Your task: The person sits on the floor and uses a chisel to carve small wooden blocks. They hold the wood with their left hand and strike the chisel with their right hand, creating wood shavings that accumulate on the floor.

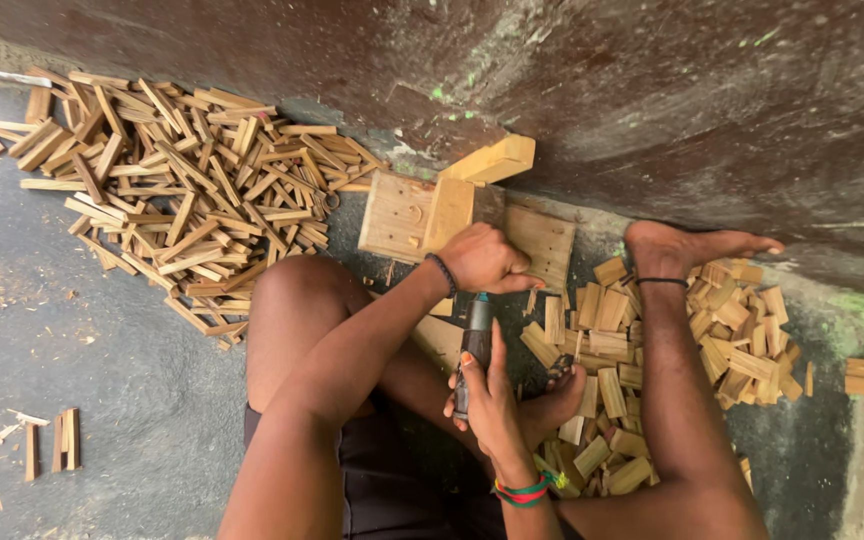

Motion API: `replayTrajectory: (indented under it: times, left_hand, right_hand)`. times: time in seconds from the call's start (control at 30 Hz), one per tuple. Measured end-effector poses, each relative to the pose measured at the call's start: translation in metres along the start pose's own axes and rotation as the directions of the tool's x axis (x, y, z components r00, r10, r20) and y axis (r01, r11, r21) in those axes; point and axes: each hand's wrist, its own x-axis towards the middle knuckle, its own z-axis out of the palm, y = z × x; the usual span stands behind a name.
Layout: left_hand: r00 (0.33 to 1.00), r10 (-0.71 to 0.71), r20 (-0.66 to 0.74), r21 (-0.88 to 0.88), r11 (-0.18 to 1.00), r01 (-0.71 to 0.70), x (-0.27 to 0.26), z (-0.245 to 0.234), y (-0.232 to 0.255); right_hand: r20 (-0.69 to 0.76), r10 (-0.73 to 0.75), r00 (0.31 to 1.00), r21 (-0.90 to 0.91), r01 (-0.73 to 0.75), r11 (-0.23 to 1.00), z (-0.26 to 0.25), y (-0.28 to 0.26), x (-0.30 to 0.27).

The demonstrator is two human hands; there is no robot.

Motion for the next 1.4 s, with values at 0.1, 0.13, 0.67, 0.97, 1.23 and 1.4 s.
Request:
replayTrajectory:
  times: [0.1,0.13,0.67,0.97,1.23,1.4]
  left_hand:
    - [1.000,-0.007,0.002,-0.024,1.000,0.007,-0.005,0.004,0.001]
    - [1.000,-0.021,0.000,-0.031,0.999,0.021,-0.006,0.004,0.001]
    - [0.989,0.107,-0.098,0.069,0.993,-0.100,-0.004,-0.011,0.037]
    - [0.979,0.119,-0.168,-0.013,0.992,-0.123,-0.012,0.003,0.062]
    - [0.987,0.039,-0.153,-0.063,0.997,-0.049,-0.034,0.008,0.066]
    - [0.992,-0.077,-0.103,-0.142,0.988,0.062,-0.037,0.008,0.060]
  right_hand:
    - [0.011,-0.003,1.000,0.038,0.003,0.999,0.003,0.004,-0.002]
    - [0.010,-0.006,1.000,0.043,0.006,0.999,0.003,0.005,-0.002]
    - [-0.049,-0.181,0.982,0.190,0.187,0.964,-0.007,0.013,-0.018]
    - [-0.098,-0.085,0.992,0.197,0.103,0.975,-0.026,0.027,-0.042]
    - [-0.063,-0.019,0.998,0.183,0.031,0.983,-0.028,0.039,-0.054]
    - [-0.067,0.001,0.998,0.164,0.010,0.986,-0.021,0.036,-0.051]
